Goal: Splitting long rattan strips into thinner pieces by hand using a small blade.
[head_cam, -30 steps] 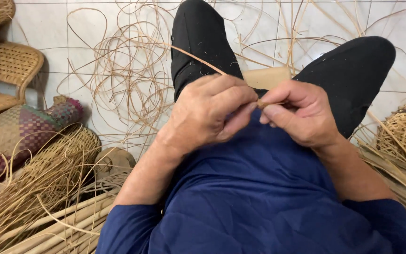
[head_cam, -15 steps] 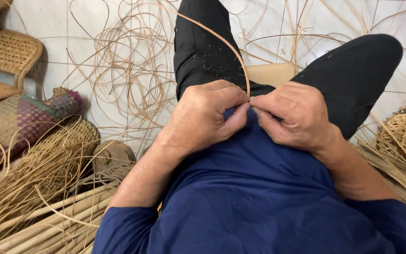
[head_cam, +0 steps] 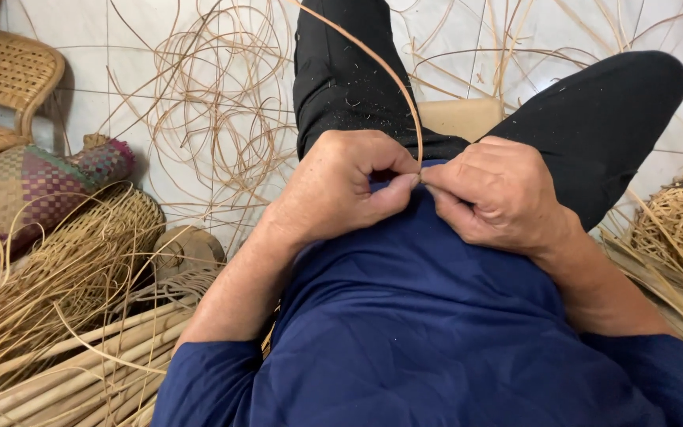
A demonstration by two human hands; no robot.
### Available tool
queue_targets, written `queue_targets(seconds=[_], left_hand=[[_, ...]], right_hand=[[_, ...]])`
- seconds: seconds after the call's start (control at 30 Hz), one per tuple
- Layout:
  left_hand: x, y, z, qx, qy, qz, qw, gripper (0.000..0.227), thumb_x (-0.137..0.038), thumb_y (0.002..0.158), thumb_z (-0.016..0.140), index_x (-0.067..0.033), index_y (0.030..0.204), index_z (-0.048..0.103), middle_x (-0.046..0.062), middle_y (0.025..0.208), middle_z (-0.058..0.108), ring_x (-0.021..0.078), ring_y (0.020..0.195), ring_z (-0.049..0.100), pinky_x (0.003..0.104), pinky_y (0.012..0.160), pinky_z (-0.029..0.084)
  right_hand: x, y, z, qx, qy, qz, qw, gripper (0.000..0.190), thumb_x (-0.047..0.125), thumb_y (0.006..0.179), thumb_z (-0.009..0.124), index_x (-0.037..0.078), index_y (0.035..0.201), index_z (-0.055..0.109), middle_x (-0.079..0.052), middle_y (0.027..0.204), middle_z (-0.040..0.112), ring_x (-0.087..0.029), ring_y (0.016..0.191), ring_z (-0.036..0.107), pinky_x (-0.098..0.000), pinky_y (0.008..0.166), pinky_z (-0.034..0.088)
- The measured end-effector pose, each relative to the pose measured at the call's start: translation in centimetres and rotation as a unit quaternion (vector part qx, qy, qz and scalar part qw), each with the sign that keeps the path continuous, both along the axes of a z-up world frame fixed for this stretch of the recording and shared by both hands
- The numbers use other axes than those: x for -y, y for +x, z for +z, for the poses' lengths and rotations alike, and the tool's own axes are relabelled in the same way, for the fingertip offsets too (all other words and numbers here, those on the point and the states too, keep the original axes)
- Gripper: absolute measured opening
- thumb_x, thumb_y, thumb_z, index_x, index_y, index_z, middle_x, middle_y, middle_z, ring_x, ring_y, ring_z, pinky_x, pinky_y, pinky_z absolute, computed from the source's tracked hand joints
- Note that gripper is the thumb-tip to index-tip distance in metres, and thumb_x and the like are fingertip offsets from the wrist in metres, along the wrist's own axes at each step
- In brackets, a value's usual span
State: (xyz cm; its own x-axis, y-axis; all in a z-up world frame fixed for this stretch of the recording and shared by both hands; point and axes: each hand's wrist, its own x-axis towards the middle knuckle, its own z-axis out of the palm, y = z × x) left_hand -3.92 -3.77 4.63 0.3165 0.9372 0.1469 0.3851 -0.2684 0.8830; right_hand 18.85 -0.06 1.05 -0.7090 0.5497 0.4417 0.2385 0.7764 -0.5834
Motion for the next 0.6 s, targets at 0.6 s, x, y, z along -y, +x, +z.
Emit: queue_targets(seconds=[0.6], left_hand=[[0.4, 0.2, -2.6, 0.071, -0.011, 0.027, 0.997, 0.005, -0.009, 0.09, 0.071, -0.008, 0.086, 0.074, 0.011, 0.079, 0.072, 0.026, 0.074, 0.076, 0.034, 0.061, 0.061]], right_hand=[[-0.3, -0.5, -1.4, -0.089, -0.048, 0.001, 0.995, 0.01, -0.009, 0.091, 0.069, -0.002, 0.091, 0.076, -0.014, 0.069, 0.066, -0.036, 0.062, 0.067, -0.0402, 0.053, 0.052]])
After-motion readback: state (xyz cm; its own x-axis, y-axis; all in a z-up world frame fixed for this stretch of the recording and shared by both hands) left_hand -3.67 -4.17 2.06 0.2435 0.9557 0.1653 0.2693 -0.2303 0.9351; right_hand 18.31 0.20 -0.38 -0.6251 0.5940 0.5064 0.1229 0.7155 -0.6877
